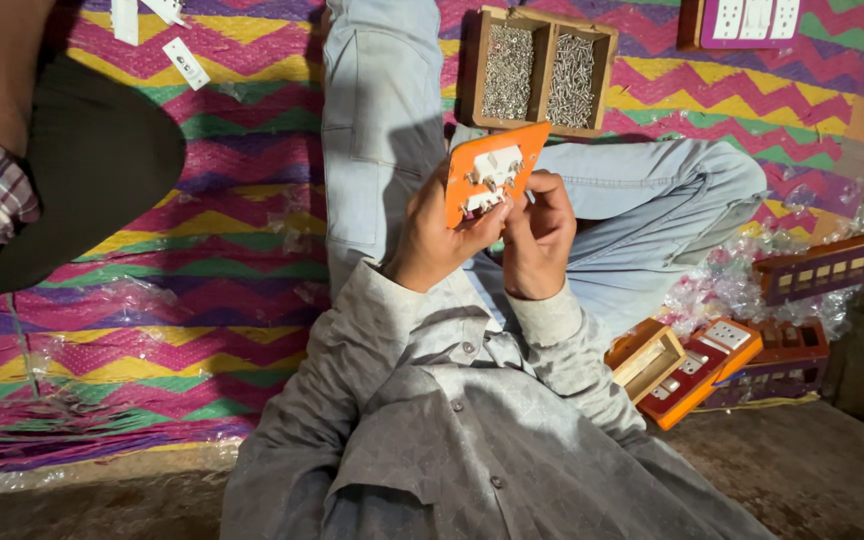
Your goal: The person sits on a mat and assembles an orange electrical switchboard by inserting white switch modules and securing them with screws. They repeatedly pick screws from a wooden box and tighten them into the board while holding it in their lap.
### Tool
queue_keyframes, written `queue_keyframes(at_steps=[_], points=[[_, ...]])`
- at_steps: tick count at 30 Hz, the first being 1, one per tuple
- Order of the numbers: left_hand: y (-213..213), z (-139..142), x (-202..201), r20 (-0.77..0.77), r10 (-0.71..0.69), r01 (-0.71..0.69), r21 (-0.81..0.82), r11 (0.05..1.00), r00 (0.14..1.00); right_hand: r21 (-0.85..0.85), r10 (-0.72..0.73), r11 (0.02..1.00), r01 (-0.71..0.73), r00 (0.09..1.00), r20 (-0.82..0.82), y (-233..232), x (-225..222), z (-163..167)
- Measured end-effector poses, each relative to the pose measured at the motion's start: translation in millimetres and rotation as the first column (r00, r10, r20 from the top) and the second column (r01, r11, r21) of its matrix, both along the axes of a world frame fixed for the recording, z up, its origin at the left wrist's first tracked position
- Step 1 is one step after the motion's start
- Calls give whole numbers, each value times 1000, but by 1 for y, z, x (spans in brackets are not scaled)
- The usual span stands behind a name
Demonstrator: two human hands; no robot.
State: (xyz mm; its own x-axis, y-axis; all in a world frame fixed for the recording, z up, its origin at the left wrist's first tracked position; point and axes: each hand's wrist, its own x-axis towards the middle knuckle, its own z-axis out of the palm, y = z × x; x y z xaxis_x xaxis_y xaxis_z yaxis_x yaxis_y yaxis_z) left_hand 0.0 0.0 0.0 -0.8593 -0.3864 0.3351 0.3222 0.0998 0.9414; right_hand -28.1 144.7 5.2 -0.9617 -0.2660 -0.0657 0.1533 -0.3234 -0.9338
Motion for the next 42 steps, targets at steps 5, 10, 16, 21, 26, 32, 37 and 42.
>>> queue_keyframes(at_steps=[5, 10, 16, 21, 26, 32, 37, 42], points=[[27, 13, 1, 3, 11, -11, 10, 1000, 1000, 0, -3, 1000, 3, 999, 38, 25, 2, 16], [58, 21, -2, 18, 19, -19, 12, 1000, 1000, 3, 30, 1000, -31, 996, 86, 58, -4, 31], [51, 6, 1, 29, 7, -6, -55, 998, 1000, 30, -40, 999, 39, 998, 52, 42, -8, -2], [73, 8, -43, 57, -26, 31, -89, 996, 998, 102, -95, 990, 94, 995, 5, 62, -56, -15], [45, 26, -52, 9, 5, -4, -115, 993, 1000, -6, -68, 998, 69, 991, 115, 32, -64, -4], [41, 36, -27, 18, 16, -13, -137, 990, 1000, -17, -44, 999, 48, 978, 205, 27, -37, 2], [43, 35, -6, 84, -7, 9, -29, 1000, 996, -14, 81, 997, -80, 978, 193, 41, -20, -5], [53, 38, 9, 271, -86, 35, 188, 982, 959, -68, 110, 993, -100, 978, 175, 51, -3, -6]])
